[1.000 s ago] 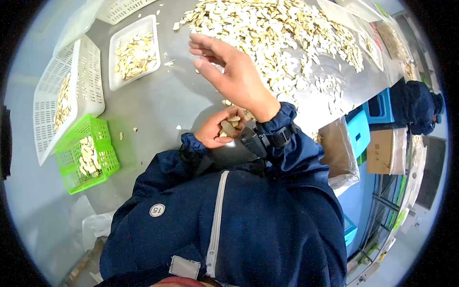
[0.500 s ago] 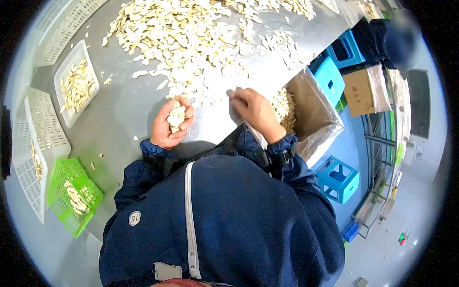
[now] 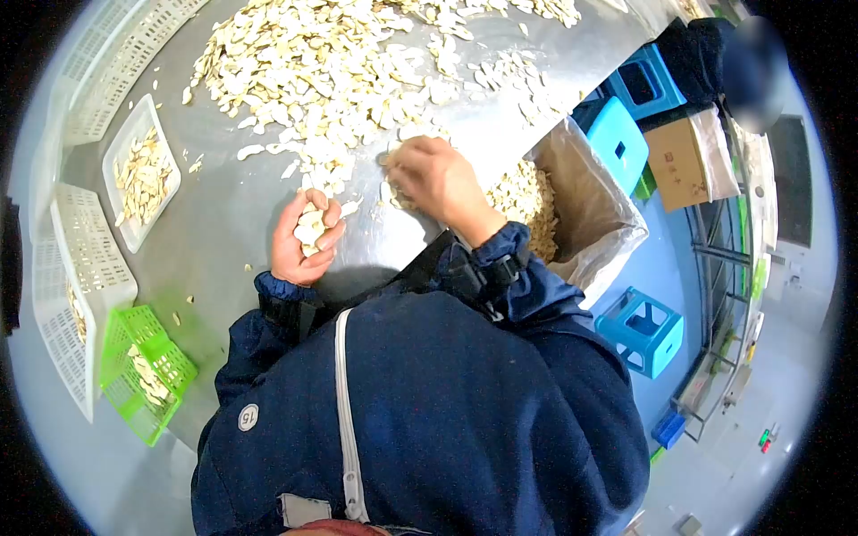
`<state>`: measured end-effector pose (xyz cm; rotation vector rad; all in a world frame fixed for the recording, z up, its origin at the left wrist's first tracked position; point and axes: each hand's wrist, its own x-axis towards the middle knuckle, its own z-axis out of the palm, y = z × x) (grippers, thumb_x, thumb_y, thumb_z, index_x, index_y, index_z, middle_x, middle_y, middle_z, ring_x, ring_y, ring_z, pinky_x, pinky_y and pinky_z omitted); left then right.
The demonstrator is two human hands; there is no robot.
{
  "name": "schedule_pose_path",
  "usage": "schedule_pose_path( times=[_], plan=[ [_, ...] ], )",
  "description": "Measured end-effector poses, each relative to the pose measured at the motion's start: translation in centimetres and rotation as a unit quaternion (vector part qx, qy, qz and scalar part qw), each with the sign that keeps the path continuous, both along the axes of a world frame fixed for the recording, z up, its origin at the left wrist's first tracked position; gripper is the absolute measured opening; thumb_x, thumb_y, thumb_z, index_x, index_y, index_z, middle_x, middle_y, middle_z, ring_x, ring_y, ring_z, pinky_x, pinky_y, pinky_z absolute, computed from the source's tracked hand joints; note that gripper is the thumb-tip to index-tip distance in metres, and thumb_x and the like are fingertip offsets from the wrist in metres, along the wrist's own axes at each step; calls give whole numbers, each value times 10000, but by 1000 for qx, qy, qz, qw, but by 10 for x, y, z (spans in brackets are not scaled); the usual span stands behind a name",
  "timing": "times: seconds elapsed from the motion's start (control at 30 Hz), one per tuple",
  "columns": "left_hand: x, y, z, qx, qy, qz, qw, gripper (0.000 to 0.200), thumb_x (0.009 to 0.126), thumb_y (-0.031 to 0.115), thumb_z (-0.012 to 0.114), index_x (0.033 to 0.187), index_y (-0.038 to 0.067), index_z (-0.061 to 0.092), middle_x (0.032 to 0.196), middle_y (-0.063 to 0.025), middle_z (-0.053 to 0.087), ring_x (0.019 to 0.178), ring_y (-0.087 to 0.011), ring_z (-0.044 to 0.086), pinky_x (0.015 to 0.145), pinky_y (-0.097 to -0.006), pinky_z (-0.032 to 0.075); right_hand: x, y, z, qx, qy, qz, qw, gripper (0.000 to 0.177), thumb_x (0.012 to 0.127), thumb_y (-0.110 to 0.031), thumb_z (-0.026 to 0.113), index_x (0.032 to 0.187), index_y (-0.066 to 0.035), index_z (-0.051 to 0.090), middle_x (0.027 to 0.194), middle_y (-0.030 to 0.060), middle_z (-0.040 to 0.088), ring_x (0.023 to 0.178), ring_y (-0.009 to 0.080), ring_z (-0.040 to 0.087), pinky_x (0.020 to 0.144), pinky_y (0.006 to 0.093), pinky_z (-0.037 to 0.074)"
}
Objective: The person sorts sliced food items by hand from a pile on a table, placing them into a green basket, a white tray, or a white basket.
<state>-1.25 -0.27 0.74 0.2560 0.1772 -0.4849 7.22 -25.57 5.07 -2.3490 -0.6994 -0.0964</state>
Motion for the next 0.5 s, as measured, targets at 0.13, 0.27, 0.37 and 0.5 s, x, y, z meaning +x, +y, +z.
schedule_pose_path(
  times=[0.13,0.27,0.37,0.5],
  plan=[
    [3,-1,-2,-1,-13,-15,1000,345,1156,346,415,1097,51,585,956,-116,550,675,-128,508,338,-177,322,18,-5,11,-61,25,-132,989,168,933,-233,735,1043,-109,761,988,113,734,911,352,718,772,433,575],
    [2,1,-3,-4,-26,-9,1000,331,1152,345,428,1107,59,588,978,-122,557,686,-126,513,347,-174,310,37,9,1,-121,-24,-104,987,188,929,-265,730,994,-88,736,964,118,735,874,352,722,728,453,564],
    [1,2,-4,-6,-29,-9,1000,333,1150,351,434,1108,60,589,991,-126,563,691,-126,518,346,-176,308,43,17,7,-138,16,-95,986,186,919,-256,728,976,-79,730,901,134,743,817,357,725,715,454,564],
    [2,3,-8,17,-32,-46,998,346,1144,362,451,1085,49,584,980,-101,586,697,-120,528,350,-171,308,53,29,26,-124,94,-12,988,189,909,-232,719,949,-47,722,816,163,747,762,370,726,689,443,561]
  ],
)
